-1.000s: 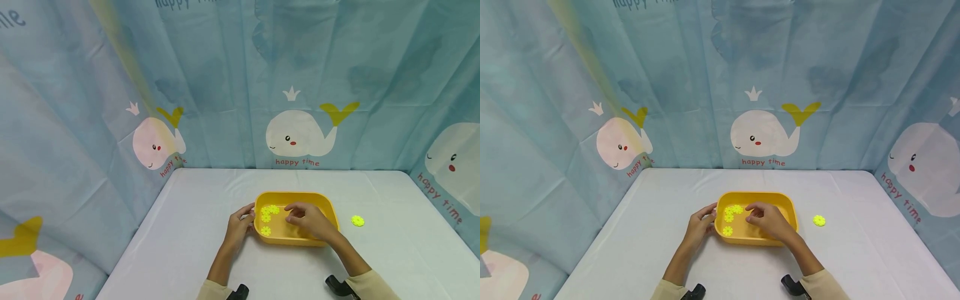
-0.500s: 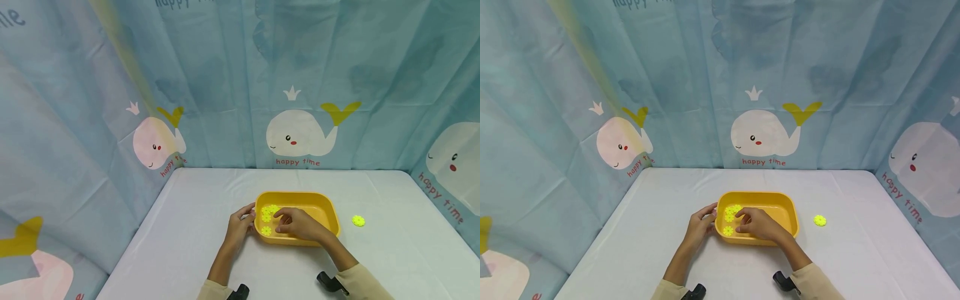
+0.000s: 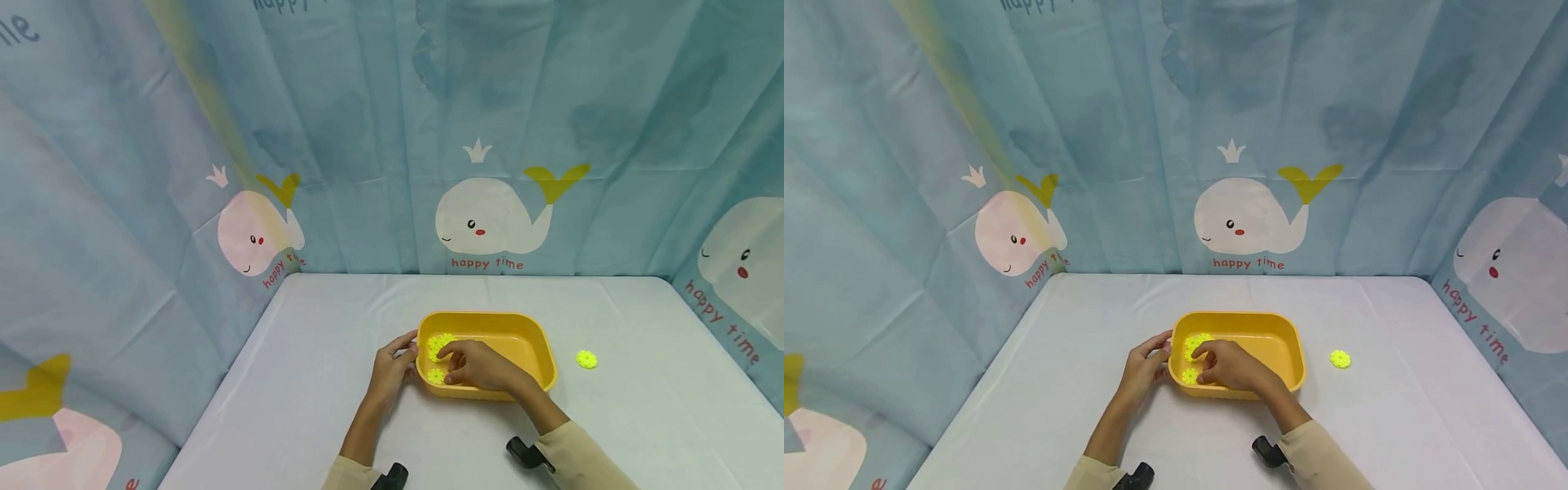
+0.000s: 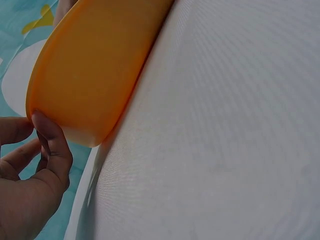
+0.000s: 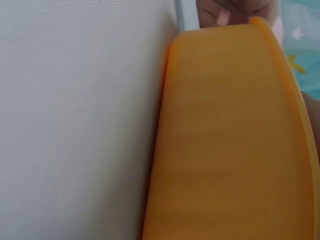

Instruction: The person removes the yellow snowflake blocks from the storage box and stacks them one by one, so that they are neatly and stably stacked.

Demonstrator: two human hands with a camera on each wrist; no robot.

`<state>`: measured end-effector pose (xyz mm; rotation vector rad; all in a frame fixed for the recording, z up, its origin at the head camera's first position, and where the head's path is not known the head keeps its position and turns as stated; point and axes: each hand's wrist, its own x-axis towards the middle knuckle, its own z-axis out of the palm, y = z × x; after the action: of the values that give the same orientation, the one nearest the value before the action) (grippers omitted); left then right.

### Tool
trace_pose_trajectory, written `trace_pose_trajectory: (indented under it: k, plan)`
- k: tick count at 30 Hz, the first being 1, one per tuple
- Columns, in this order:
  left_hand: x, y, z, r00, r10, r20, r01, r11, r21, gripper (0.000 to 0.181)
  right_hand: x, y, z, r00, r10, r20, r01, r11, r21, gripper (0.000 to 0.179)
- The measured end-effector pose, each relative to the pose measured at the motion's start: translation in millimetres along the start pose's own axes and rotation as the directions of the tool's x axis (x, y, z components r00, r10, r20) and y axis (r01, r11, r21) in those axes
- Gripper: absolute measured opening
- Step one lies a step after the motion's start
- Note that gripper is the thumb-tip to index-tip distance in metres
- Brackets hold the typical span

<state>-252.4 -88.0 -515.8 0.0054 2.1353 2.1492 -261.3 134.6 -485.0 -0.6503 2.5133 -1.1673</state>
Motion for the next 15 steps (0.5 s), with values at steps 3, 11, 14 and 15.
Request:
trace_pose_trajectory:
  k: [3, 11, 14, 15]
  plan:
    - [0.2, -0.2, -0.1, 1.000, 0.003, 0.003, -0.003, 1.000, -0.004, 0.044, 3.0, 0.8, 2.1, 1.000, -0.011, 0.018, 0.011, 1.000, -0.002, 0.035]
    - [0.3, -0.4, -0.7, 1.000, 0.002, 0.002, -0.002, 1.000, -0.003, 0.044, 9.6, -0.1, 5.2, 0.997, -0.050, 0.056, 0.053, 0.997, -0.050, 0.029]
    - [0.2, -0.2, -0.6, 1.000, 0.004, 0.004, -0.004, 1.000, -0.002, 0.044, 11.0, -0.8, 5.6, 0.997, -0.049, 0.066, 0.054, 0.995, -0.080, 0.029]
    - [0.1, 0.0, -0.6, 1.000, 0.006, 0.006, -0.006, 1.000, -0.002, 0.044, 11.4, -0.9, 5.9, 0.997, -0.046, 0.067, 0.052, 0.995, -0.088, 0.029]
